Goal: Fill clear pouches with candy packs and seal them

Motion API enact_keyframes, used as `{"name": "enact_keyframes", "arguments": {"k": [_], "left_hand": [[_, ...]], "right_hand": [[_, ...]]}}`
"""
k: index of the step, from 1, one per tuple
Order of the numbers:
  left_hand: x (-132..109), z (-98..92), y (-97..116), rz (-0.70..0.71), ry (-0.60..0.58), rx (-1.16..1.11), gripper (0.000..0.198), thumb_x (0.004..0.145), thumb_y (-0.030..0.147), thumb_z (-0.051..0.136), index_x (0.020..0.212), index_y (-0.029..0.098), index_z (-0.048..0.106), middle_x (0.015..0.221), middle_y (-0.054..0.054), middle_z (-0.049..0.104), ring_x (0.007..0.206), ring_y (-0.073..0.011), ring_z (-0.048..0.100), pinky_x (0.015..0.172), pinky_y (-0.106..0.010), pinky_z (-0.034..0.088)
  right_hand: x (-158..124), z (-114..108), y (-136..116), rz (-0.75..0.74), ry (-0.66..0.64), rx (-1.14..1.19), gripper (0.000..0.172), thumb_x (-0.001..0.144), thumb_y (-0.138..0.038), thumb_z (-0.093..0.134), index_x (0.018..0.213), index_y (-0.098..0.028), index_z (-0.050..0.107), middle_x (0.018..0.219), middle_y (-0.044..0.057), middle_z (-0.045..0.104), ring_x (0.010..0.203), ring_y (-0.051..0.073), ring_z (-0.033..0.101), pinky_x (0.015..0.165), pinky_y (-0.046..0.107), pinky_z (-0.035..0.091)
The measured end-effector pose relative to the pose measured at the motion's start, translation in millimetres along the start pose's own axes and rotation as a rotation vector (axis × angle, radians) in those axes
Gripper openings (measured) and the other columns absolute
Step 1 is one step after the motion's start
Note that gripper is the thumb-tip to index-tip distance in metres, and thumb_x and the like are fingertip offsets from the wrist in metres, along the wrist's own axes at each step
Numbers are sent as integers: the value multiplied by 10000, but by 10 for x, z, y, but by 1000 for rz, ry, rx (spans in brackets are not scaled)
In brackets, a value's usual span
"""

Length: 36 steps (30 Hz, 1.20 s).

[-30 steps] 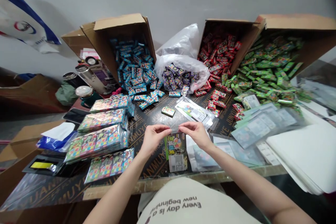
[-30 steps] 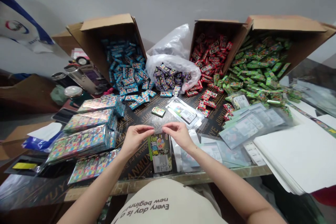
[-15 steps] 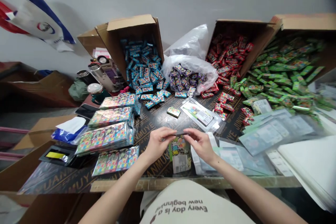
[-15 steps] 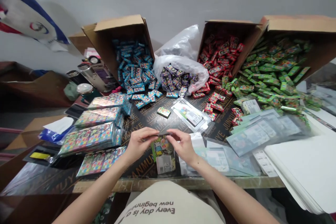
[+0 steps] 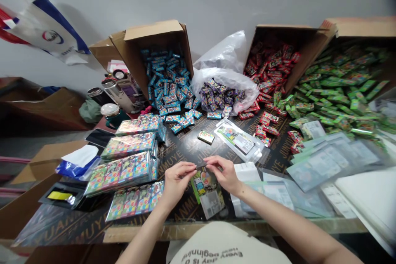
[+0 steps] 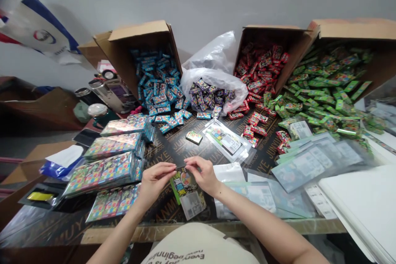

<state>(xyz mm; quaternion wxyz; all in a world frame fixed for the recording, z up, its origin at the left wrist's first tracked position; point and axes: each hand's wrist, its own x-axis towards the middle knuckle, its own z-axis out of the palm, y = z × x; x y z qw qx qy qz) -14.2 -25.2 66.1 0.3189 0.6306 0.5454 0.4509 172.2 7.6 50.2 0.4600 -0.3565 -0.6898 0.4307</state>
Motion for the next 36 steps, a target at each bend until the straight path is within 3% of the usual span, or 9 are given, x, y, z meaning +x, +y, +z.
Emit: {"name": "enact_keyframes", "arguments": {"k": [4,8,12,14,18,24,27,30,36], "left_hand": [[28,-11,-21,-92,34,-56,109,696,275,652,741,191,704,809,-60,684,737,-173,637,649,-271,522],[-20,-163,-116,-240,286,-51,147,652,301,687,697,161,685,763,-48,687,734,-176,630,704,-283,509],[-119,-335,-266,-336,550,-47,263,646,349,686,809,143,664,776,-37,687,722,-177,626,717,-298,511],[-138,-369,-340,-362,555,0,295,660,380,665,831,141,652,787,-47,685,732,-197,633,718,-324,517],[-80,-300,-399,-279,268,418,342,703,385,593,975,181,633,1004,-105,642,950,-280,590,841,-450,462],[65,43,-261,99,-763,659,980,465,300,726,1339,306,283,1440,-103,236,1309,-350,186,1025,-606,29],[117,210,-272,151,-913,665,1013,456,269,708,1354,282,237,1409,-117,295,1296,-345,213,1021,-598,-9],[228,298,-334,150,-800,652,941,478,289,692,1328,252,290,1269,-106,450,1190,-308,370,1051,-532,52],[571,383,-422,4,-283,607,787,496,291,694,1214,204,386,1116,-88,467,1047,-276,429,906,-420,340]], "right_hand": [[295,-176,157,-41,-131,-216,264,798,-352,546,1022,-211,550,1069,70,610,979,199,566,842,327,430],[1133,-478,579,116,46,-832,602,758,-457,548,1258,-166,381,1229,155,472,1126,291,420,917,431,317],[1825,-679,978,242,-79,-1172,542,767,-342,532,1251,-140,394,1222,193,455,1146,334,359,912,473,247],[1981,-678,1096,226,-115,-1167,487,756,-324,544,1190,-122,452,1134,198,519,1115,338,384,924,486,206],[2051,-592,1216,193,-204,-1138,597,715,-502,559,1169,-125,464,1040,198,567,1062,358,422,916,525,176],[2129,-693,1328,70,-407,-981,936,530,-357,722,1343,-264,269,1324,136,374,1187,325,327,916,450,250],[2153,-770,1343,37,-426,-912,846,520,-251,709,1295,-221,371,1260,125,449,1173,319,352,944,456,233],[2049,-799,1251,14,-384,-847,738,592,-270,670,1268,-155,397,1216,129,479,1115,261,426,953,389,266],[1330,-814,703,-177,-256,-588,796,654,-433,643,1322,-177,294,1257,99,457,1088,230,454,916,332,323]]}}
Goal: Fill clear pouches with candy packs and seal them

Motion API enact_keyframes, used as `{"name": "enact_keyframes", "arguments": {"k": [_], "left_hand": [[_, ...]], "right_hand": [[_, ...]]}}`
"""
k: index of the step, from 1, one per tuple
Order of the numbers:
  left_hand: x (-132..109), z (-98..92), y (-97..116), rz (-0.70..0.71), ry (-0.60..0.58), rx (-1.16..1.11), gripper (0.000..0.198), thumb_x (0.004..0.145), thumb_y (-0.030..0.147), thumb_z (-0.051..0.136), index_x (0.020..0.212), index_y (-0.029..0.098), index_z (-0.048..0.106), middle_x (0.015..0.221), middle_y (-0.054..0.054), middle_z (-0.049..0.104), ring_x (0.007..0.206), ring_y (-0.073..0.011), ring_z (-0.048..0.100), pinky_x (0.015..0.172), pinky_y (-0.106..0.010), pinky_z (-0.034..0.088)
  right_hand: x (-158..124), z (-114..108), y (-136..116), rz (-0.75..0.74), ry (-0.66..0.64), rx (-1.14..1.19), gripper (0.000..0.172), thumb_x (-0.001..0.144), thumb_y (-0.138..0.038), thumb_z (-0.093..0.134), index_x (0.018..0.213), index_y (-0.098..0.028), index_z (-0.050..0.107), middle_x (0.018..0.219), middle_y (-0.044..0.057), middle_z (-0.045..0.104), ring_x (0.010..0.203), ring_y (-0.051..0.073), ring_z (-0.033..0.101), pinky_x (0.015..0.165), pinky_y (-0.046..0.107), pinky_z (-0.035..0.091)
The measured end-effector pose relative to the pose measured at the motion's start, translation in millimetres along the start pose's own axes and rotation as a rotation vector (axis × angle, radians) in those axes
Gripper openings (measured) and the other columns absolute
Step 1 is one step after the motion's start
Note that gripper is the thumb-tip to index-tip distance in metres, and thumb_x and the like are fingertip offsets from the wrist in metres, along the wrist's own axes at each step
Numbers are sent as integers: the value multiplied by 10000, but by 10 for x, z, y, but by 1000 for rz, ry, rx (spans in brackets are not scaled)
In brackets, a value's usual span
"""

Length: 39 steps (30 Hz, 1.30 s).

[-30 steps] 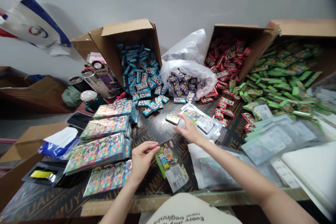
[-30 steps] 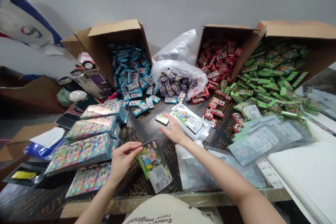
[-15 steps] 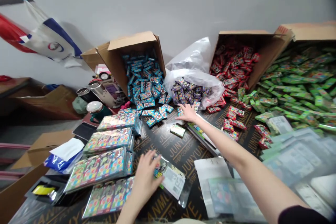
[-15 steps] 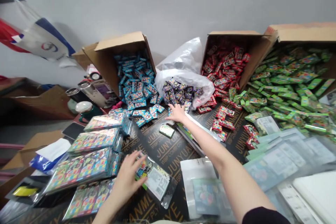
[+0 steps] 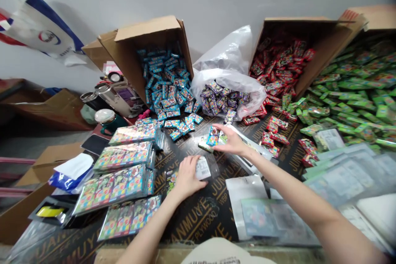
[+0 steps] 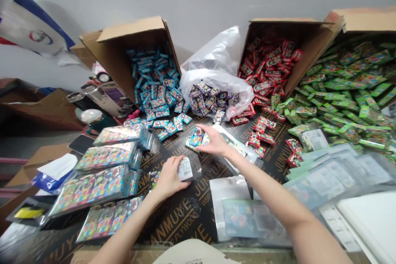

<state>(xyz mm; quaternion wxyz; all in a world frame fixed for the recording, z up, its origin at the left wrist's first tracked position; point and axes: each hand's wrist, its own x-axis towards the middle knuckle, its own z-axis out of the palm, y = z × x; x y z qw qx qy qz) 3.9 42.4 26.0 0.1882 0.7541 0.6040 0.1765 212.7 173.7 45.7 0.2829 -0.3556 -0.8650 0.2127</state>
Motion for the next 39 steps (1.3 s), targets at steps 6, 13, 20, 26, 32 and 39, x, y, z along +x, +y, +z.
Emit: {"name": "enact_keyframes", "arguments": {"k": [6,13,20,26,32,39], "left_hand": [[162,74,91,-18,102,-15,762,476,305,720,1162,213,403,1080,-71,454,1012,-269,428,854,-395,355],[143,85,143,39,99,-3,795,481,332,725,1195,215,393,1097,-77,452,1041,-281,417,890,-407,333],[96,60,107,99,66,-59,783,498,338,722,1198,220,391,1118,-74,448,1044,-270,424,888,-400,351],[132,44,54,84,53,-19,768,524,391,711,1194,200,388,1105,-84,454,1019,-266,431,861,-390,359],[36,171,103,53,-70,56,799,478,379,724,1193,209,410,1101,-74,463,1034,-269,421,883,-383,328],[-59,252,42,35,-63,-18,992,377,516,761,1248,198,408,1184,-123,465,1121,-327,386,955,-464,260]], "right_hand": [[-511,-105,-508,17,-121,-317,761,644,-278,638,1334,-208,326,1193,121,491,1069,303,413,868,412,284],[-561,-123,-601,-57,-293,-239,759,637,-258,652,1320,-206,325,1160,110,523,1011,276,428,829,392,301],[-634,28,-436,-154,-225,89,925,628,-406,706,1372,-204,195,1315,121,417,1139,257,414,935,385,287],[-597,145,-355,-53,-107,0,747,798,-443,530,1390,-228,130,1281,91,476,1035,196,517,986,386,215],[308,-224,424,387,30,-594,776,765,-445,535,1388,-150,179,1289,193,425,1160,331,346,903,440,237],[731,-423,608,433,-43,-608,817,660,-368,619,1348,-139,243,1028,169,584,991,312,486,872,440,259]]}}
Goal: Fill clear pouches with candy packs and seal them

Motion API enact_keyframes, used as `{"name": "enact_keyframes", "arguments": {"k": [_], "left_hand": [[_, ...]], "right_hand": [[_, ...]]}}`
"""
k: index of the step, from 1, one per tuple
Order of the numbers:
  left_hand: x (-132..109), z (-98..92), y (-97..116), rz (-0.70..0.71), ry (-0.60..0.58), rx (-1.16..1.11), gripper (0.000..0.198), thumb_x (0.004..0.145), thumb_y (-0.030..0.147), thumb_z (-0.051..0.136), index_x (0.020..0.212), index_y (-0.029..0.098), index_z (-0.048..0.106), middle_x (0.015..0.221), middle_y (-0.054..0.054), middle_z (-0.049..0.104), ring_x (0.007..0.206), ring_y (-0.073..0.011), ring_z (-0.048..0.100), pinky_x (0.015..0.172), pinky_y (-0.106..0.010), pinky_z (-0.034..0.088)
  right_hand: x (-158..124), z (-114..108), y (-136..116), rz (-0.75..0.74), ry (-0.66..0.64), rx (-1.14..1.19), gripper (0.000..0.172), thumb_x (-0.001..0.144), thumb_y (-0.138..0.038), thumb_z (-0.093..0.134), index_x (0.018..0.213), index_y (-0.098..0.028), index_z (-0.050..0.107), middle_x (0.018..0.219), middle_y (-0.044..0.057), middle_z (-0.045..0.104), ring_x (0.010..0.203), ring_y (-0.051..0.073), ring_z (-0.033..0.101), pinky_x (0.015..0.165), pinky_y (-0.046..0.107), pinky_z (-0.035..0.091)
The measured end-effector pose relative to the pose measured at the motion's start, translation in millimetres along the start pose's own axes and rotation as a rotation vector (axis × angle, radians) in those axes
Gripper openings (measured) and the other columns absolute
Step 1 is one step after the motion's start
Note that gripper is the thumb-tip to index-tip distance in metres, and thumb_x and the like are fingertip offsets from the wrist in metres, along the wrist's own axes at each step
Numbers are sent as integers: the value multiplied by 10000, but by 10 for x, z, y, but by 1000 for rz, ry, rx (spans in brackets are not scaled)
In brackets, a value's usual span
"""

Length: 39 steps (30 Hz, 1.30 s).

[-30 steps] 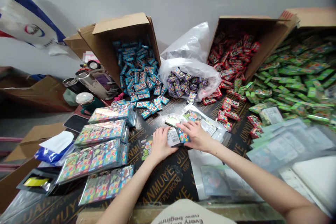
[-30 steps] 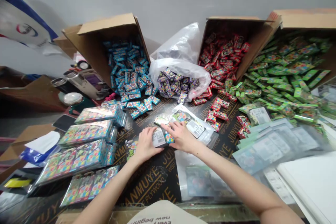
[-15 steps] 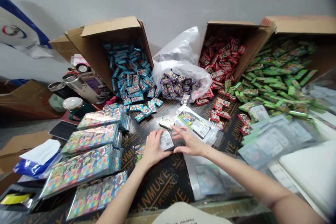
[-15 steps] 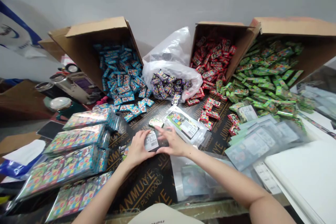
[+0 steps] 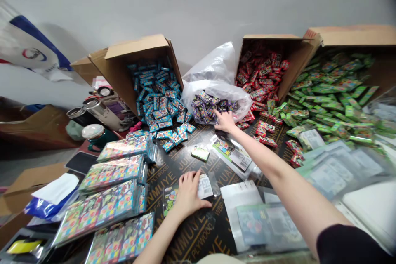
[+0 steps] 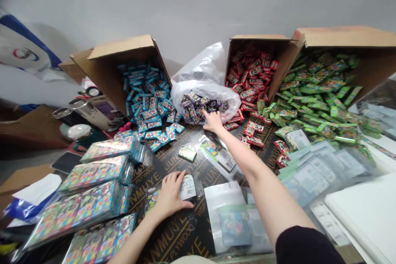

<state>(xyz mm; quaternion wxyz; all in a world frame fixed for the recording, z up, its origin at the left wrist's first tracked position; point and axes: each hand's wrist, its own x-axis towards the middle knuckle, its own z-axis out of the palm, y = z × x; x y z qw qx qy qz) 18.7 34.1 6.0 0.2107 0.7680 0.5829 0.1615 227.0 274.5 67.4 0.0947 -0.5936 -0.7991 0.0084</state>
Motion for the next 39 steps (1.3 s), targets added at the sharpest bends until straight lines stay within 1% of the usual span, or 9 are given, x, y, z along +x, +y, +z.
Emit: {"name": "enact_keyframes", "arguments": {"k": [3,5,10,14,16,19,23,28,39], "left_hand": [[83,-170,-4,-87,181,-241,898,524,519,708,1287,196,361,1255,-129,432,1172,-296,375,976,-443,268],[161,-283,55,-164,253,-492,711,635,468,655,1244,195,409,1196,-110,491,1096,-249,460,924,-390,343],[250,-313,308,-276,-42,-1064,306,655,418,657,694,125,579,658,-16,596,615,-136,543,624,-258,413],[207,-203,356,-382,-35,-1209,341,589,393,711,521,125,512,494,41,500,470,-67,424,511,-200,323],[188,-171,334,-444,24,-1219,371,598,410,701,483,126,491,441,59,437,428,-48,358,476,-190,275],[160,-150,305,-437,13,-1141,373,641,450,655,513,121,535,453,42,451,437,-61,375,486,-199,294],[60,-128,215,-201,50,-688,497,654,521,610,983,148,621,884,-77,619,799,-202,552,745,-320,405],[-90,-49,-16,67,15,-32,1062,413,422,782,1341,240,297,1148,-94,503,1084,-309,420,972,-488,231],[-110,-101,-70,91,72,-72,1059,554,385,716,1385,222,81,1182,-100,466,1089,-270,431,942,-425,302]], "right_hand": [[-238,-109,-167,-43,-106,479,661,729,-420,528,1291,-166,291,966,100,587,883,240,530,780,361,364],[-526,-119,-324,-139,-459,969,492,749,-431,492,1172,-198,400,874,34,583,754,175,549,671,287,415],[-1268,70,-623,-63,-1248,1479,385,799,-502,354,939,-170,491,701,7,551,574,128,537,536,253,448],[-1546,69,-628,-26,-719,1332,559,797,-626,300,1128,-192,421,879,61,586,711,176,580,632,334,479],[-1632,-9,-611,-204,-320,1126,720,689,-622,524,1252,-213,341,1149,107,509,1018,240,513,847,409,413],[-1746,-88,-595,-511,-87,839,862,570,-466,709,1300,-216,324,1287,116,411,1199,291,351,988,453,263],[-1832,33,-488,-503,37,701,716,628,-317,658,1269,-213,357,1191,102,490,1110,272,436,951,442,301],[-1905,288,-318,-440,5,585,739,634,-386,681,1267,-185,358,1169,128,510,1070,295,461,905,451,327],[-1975,239,-483,-539,-109,767,994,570,-518,712,1351,-209,180,1320,137,394,1223,264,365,1042,448,151]]}}
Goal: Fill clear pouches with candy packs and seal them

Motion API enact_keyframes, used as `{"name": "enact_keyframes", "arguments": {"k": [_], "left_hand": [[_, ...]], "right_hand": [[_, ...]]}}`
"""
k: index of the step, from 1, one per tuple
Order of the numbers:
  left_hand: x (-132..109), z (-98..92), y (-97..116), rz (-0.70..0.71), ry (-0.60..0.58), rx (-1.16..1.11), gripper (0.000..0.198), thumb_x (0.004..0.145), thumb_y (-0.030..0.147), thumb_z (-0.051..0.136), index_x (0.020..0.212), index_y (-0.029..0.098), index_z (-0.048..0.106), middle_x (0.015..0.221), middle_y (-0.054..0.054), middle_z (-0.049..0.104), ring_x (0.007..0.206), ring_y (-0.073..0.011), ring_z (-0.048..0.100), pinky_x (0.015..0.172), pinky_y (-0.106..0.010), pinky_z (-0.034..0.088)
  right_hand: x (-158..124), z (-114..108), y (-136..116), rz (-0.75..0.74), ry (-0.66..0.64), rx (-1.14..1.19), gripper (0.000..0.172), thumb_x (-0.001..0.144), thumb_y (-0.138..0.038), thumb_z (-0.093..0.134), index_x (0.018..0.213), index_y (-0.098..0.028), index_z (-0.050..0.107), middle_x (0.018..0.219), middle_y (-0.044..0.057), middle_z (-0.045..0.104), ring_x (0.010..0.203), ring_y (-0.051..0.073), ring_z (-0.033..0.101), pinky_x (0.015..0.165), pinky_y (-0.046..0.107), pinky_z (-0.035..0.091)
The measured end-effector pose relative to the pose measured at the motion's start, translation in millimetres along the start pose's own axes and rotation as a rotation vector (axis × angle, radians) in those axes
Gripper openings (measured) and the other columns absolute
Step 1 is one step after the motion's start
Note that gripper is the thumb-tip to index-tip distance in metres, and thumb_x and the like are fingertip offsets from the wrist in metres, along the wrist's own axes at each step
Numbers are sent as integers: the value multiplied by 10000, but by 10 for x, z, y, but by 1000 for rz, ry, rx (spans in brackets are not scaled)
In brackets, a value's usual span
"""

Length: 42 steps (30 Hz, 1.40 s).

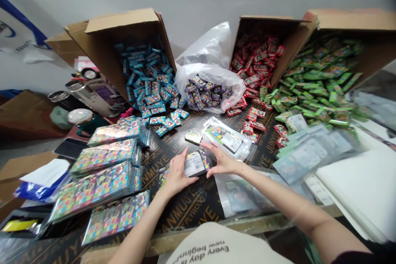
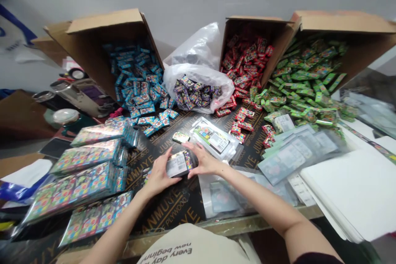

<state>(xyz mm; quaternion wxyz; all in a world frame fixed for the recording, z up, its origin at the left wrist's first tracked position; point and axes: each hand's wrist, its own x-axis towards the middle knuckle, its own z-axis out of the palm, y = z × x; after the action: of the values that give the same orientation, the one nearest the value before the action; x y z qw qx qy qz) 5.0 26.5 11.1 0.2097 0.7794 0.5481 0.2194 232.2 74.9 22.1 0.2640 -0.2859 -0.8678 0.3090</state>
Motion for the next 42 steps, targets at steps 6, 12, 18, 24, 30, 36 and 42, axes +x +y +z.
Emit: {"name": "enact_keyframes", "arguments": {"k": [6,12,18,24,30,36,42], "left_hand": [[26,20,2,-42,14,26,1027,583,383,697,1384,234,72,1179,-97,474,1069,-272,453,918,-423,322],[-48,70,-71,-61,-5,122,974,580,392,693,1376,219,158,1153,-96,484,1060,-276,446,903,-415,328],[-10,65,16,-149,87,37,837,522,473,723,1263,226,423,1152,-105,505,1097,-307,415,946,-477,270],[304,65,476,-498,-53,-1044,495,728,555,500,935,121,620,804,-87,642,702,-167,593,693,-307,453],[369,-7,463,-514,-168,-1159,334,660,430,624,753,110,646,625,-34,621,510,-111,534,558,-239,422],[141,-96,104,-142,-22,-235,814,503,482,725,1226,196,483,1185,-109,526,1100,-307,446,946,-433,316],[-28,10,-106,-44,-87,-1,1057,524,268,719,1391,213,117,1206,-111,466,1060,-282,446,909,-431,347]], "right_hand": [[-39,-65,-31,132,89,-178,747,766,-497,536,1364,-240,170,1225,112,517,1175,265,415,1021,489,74],[-246,-828,610,656,418,-815,361,728,-237,521,1073,-140,564,1088,174,540,1045,329,406,882,492,216],[-400,-1045,691,588,270,-885,284,816,-198,388,960,-113,618,887,148,615,921,285,463,851,457,254],[-155,-347,-38,-62,19,-446,345,854,-219,413,1184,-272,501,1122,48,582,1014,226,488,920,416,270],[48,-107,-293,-6,76,-126,780,655,-391,666,1327,-226,305,1284,112,417,1183,293,365,971,450,256],[76,-40,12,165,60,-195,823,583,-346,721,1304,-244,337,1161,105,468,1078,297,426,898,440,315],[86,50,126,123,-121,-291,939,541,-378,772,1340,-249,294,1157,114,485,1055,295,440,886,439,295]]}}
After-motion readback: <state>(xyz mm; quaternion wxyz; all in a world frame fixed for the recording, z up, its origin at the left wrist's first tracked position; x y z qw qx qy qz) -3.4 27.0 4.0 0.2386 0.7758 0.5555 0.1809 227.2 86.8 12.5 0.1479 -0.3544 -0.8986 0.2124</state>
